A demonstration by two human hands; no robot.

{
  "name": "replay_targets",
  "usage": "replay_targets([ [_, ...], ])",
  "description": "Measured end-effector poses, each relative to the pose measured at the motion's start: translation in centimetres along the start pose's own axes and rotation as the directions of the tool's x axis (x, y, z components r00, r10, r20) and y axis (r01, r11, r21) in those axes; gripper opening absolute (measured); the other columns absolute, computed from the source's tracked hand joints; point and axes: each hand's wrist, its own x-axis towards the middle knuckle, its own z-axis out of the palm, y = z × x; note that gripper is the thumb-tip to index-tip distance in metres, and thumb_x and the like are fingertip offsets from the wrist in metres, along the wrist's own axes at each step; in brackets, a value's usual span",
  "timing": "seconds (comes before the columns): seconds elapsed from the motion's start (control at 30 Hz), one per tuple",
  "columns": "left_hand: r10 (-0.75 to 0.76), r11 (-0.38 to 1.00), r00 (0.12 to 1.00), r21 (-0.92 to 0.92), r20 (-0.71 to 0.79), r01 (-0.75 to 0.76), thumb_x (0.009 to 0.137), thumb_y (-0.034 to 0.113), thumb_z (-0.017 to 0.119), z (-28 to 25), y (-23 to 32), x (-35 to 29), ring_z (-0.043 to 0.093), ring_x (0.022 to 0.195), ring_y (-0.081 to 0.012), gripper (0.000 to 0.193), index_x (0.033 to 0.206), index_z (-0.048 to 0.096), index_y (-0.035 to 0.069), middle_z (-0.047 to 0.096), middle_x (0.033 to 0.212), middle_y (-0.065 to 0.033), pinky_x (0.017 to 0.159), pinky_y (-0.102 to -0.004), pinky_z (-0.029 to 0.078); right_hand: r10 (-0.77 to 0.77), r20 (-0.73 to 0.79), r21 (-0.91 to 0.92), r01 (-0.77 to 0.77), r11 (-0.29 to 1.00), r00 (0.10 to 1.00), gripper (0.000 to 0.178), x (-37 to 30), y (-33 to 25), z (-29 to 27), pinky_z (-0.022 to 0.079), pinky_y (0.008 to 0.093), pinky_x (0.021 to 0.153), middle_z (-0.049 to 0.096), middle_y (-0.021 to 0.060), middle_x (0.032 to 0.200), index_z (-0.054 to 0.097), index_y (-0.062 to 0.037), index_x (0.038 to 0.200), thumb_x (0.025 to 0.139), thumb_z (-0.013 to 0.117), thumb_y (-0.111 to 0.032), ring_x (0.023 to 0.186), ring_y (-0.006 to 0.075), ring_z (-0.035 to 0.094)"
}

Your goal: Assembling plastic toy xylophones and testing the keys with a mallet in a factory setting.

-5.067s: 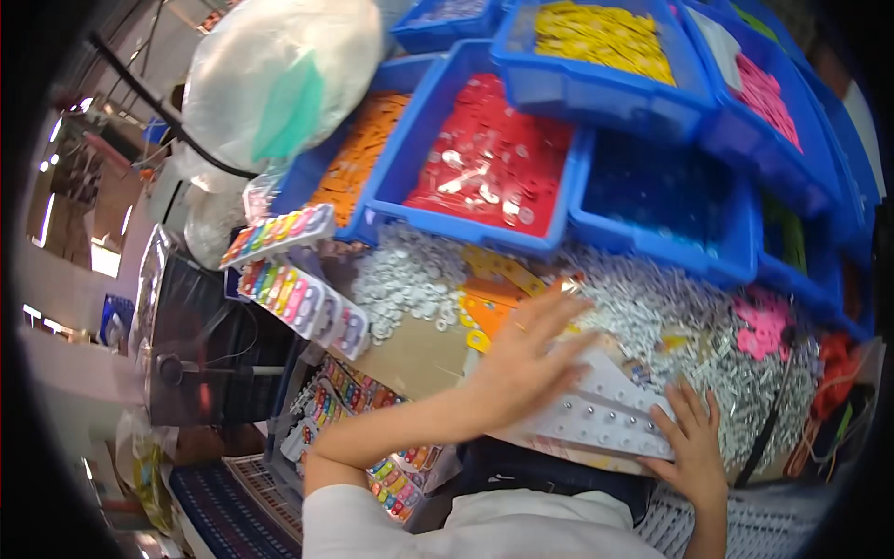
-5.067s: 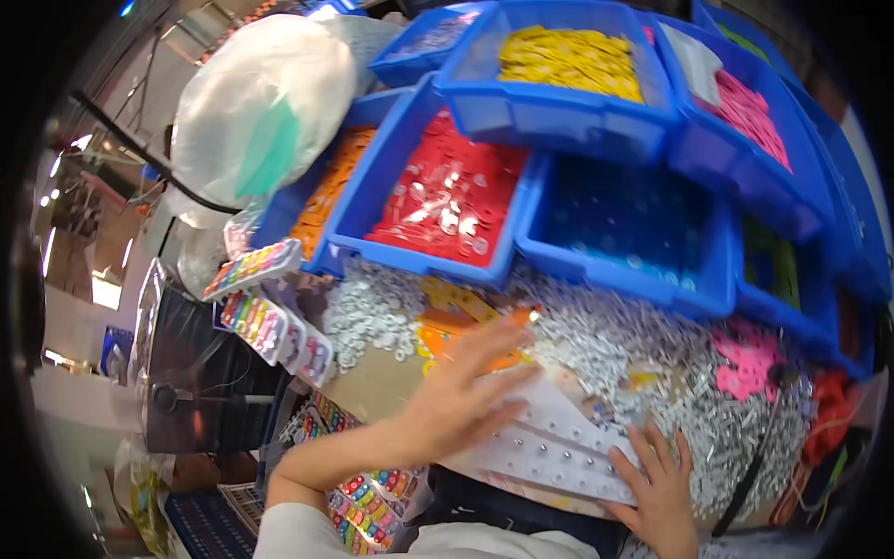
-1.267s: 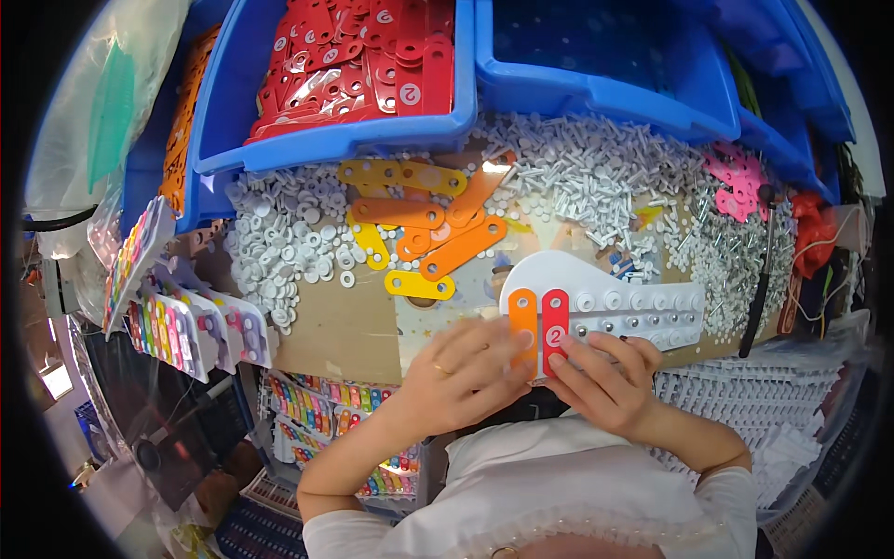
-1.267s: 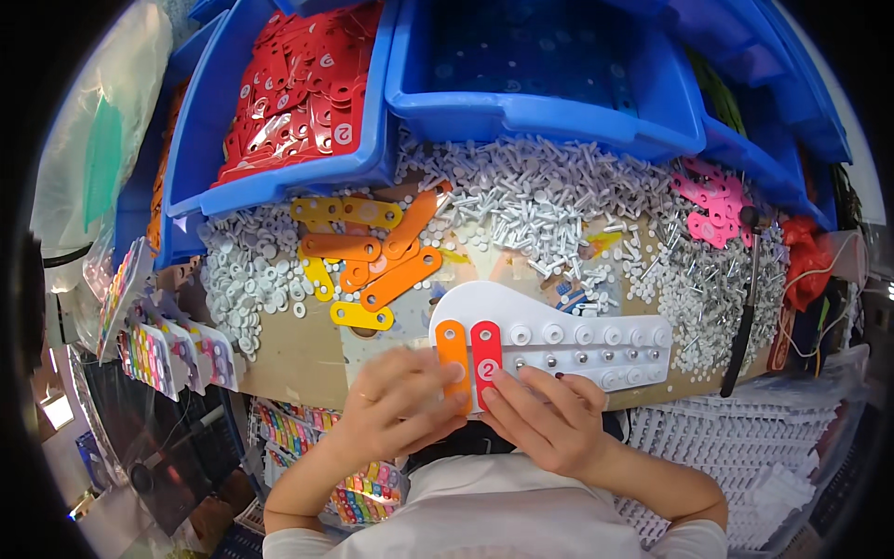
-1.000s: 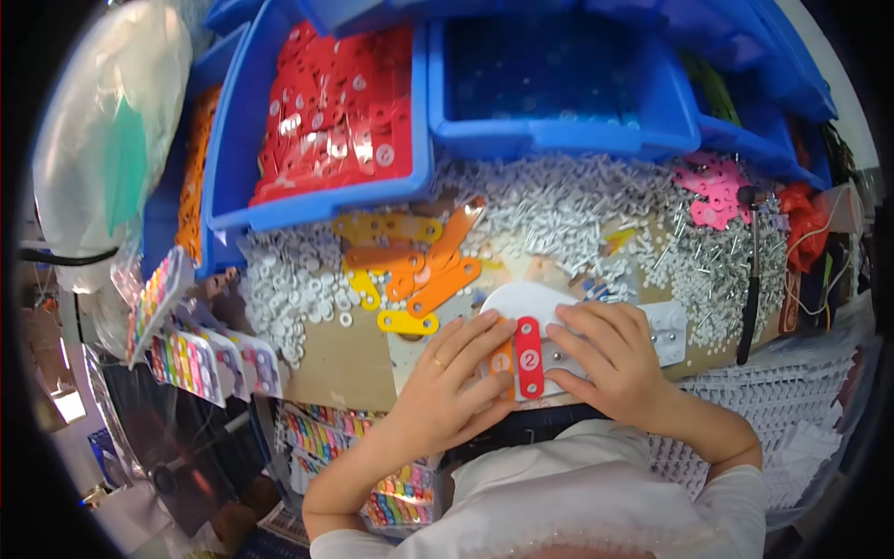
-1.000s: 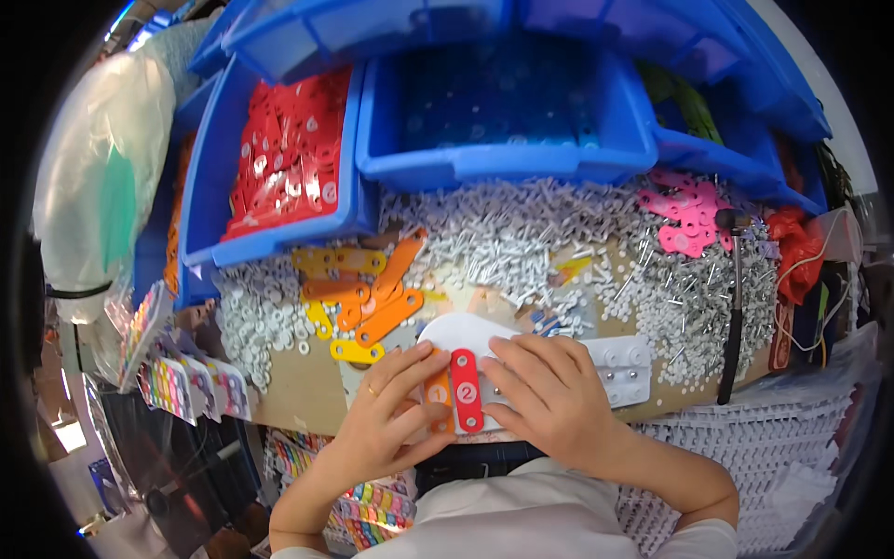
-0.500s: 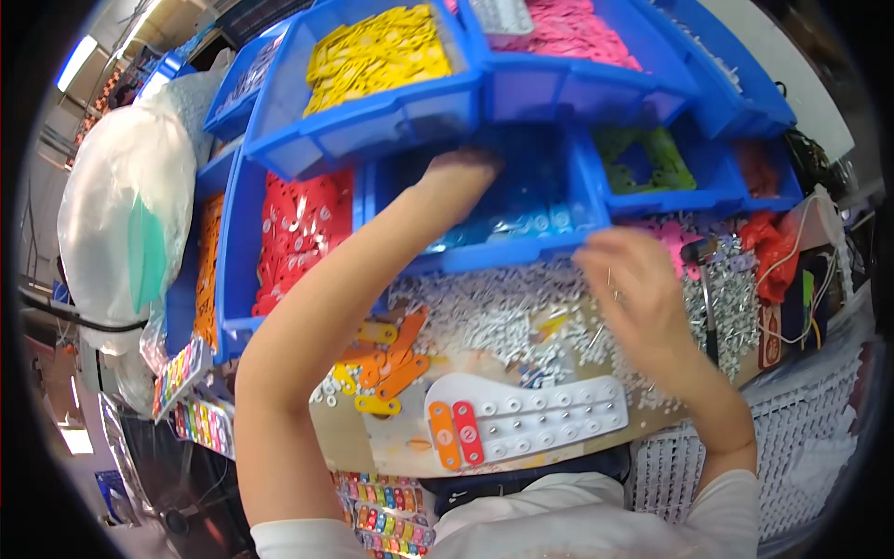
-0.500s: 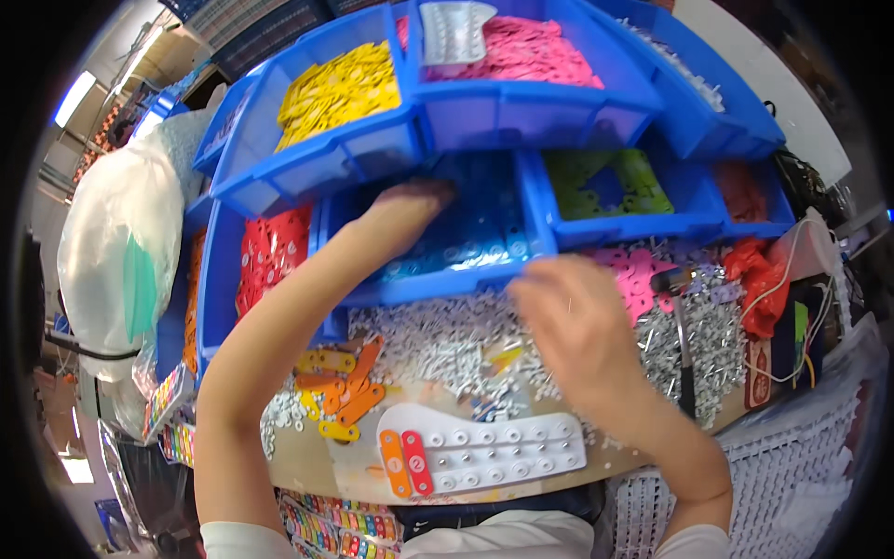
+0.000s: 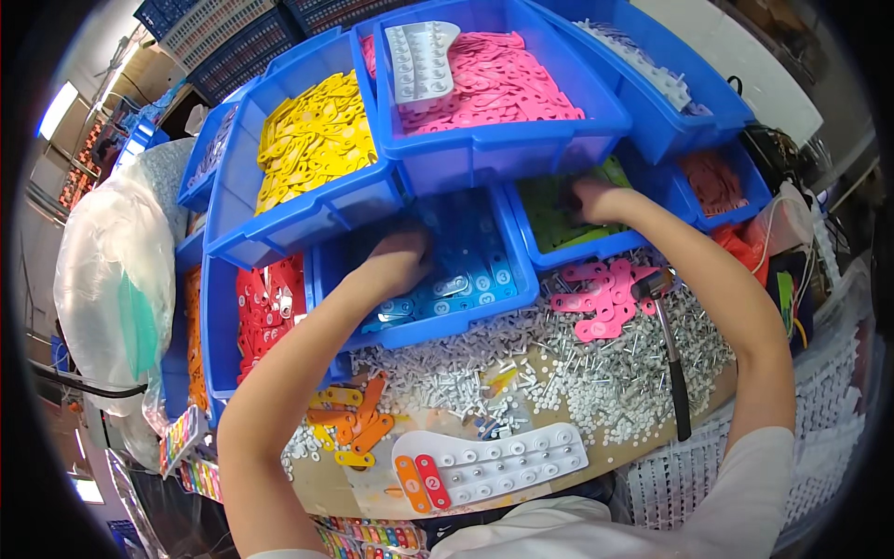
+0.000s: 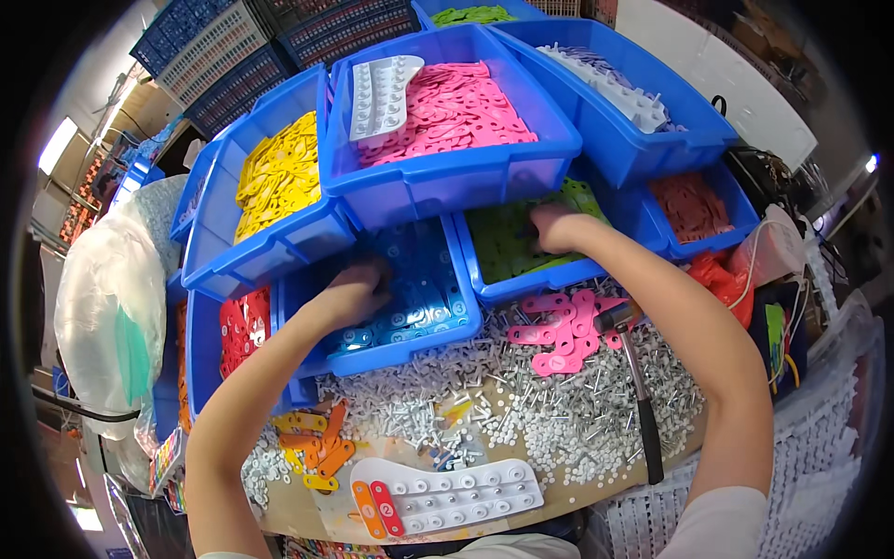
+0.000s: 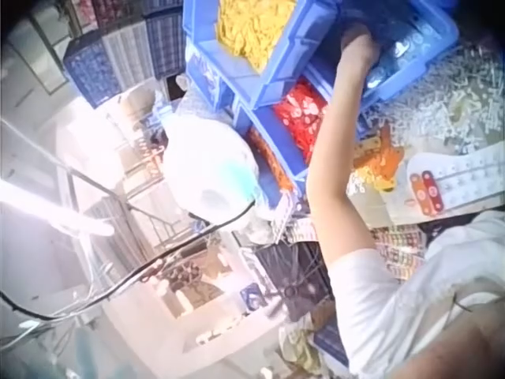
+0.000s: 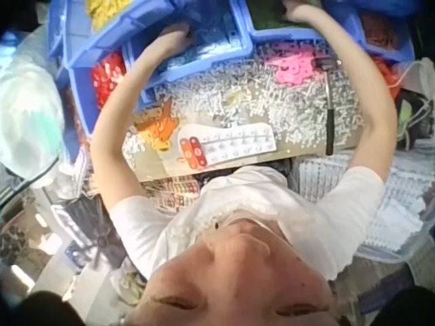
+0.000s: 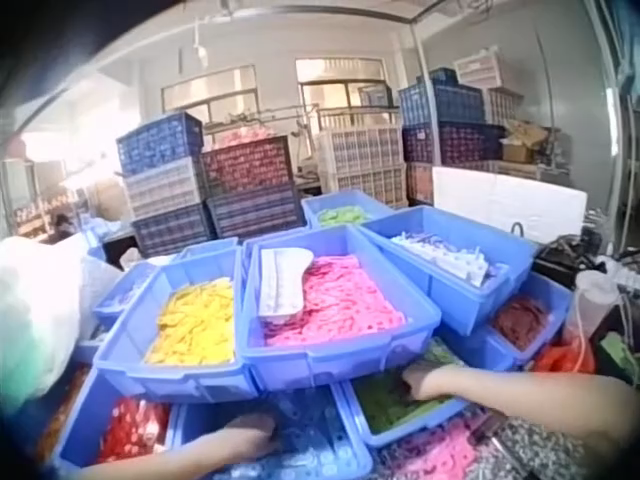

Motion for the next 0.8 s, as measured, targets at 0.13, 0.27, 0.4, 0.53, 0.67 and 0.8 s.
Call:
replay_targets([
  [0.13, -0.025, 0.985, 0.989, -0.171, -0.146, 0.0, 0.085, 0.012, 0.062, -0.2, 1.0, -2.4, 0.06, 0.098, -0.0423, 0.024, 0.105, 0.056, 0.001, 0.061, 0.104, -0.0247, 0.082, -0.0471, 0.049, 0.047, 0.124, -0.027, -0.044, 0.999, 0.991, 0.043, 0.2, -1.6, -1.0, 0.051, 0.0412, 0.084, 0.067, 0.0225, 0.105, 0.067, 0.0011, 0.103, 0.07, 0.076, -0.025, 0.097, 0.0351, 0.064],
  [0.27, -0.004, 0.95, 0.966, -0.303, -0.257, -0.076, 0.092, 0.007, 0.056, -2.6, 3.6, -5.5, 0.062, 0.082, -0.0291, 0.017, 0.107, 0.056, 0.0, 0.059, 0.093, -0.0184, 0.073, -0.0355, 0.049, 0.119, 0.232, -0.023, -0.117, 0.993, 0.965, 0.042, 0.3, -2.6, -1.7, 0.051, 0.0415, 0.085, 0.067, 0.0219, 0.105, 0.067, 0.0002, 0.103, 0.07, 0.076, -0.023, 0.097, 0.0354, 0.064],
  [0.4, -0.073, 0.89, 0.945, -0.448, -0.319, -0.083, 0.095, 0.001, 0.05, -4.4, 5.5, -10.9, 0.059, 0.078, -0.0186, 0.017, 0.11, 0.058, 0.0, 0.056, 0.095, -0.011, 0.069, -0.0283, 0.047, 0.06, 0.189, -0.028, -0.055, 0.998, 0.98, 0.044, -1.2, -1.5, -3.0, 0.05, 0.0415, 0.088, 0.067, 0.0207, 0.105, 0.066, -0.0001, 0.108, 0.071, 0.073, -0.022, 0.099, 0.0344, 0.063],
  [0.53, -0.192, 0.781, 0.961, -0.624, -0.201, 0.026, 0.095, -0.002, 0.05, -5.2, 6.8, -16.1, 0.057, 0.079, -0.0143, 0.019, 0.11, 0.061, 0.0, 0.055, 0.096, -0.0077, 0.069, -0.0264, 0.046, -0.135, -0.592, -0.421, -0.163, 0.892, 0.795, 0.036, -1.4, 6.0, 1.7, 0.045, 0.0415, 0.096, 0.066, 0.0191, 0.11, 0.063, 0.0037, 0.109, 0.078, 0.062, -0.015, 0.108, 0.0379, 0.058],
  [0.67, -0.209, 0.699, 0.958, -0.715, -0.197, 0.005, 0.092, -0.006, 0.052, -3.7, 8.1, -16.8, 0.056, 0.08, -0.013, 0.021, 0.108, 0.064, 0.0, 0.056, 0.094, -0.0077, 0.069, -0.0252, 0.045, -0.285, -0.435, -0.487, 0.043, 0.872, 0.854, 0.048, 0.7, 9.5, 0.8, 0.049, 0.0502, 0.091, 0.058, 0.0229, 0.123, 0.051, 0.0053, 0.125, 0.079, 0.059, -0.007, 0.121, 0.0445, 0.047],
  [0.8, -0.165, 0.803, 0.957, -0.596, -0.238, -0.01, 0.089, -0.008, 0.053, -3.3, 8.2, -19.1, 0.057, 0.083, -0.0108, 0.021, 0.105, 0.066, -0.001, 0.058, 0.095, -0.0067, 0.066, -0.0221, 0.045, -0.004, 0.204, -0.525, 0.113, 0.844, 0.979, 0.051, 1.0, 4.0, -2.1, 0.049, 0.0473, 0.092, 0.057, 0.0228, 0.12, 0.051, 0.0011, 0.124, 0.074, 0.063, -0.006, 0.115, 0.0411, 0.053],
])
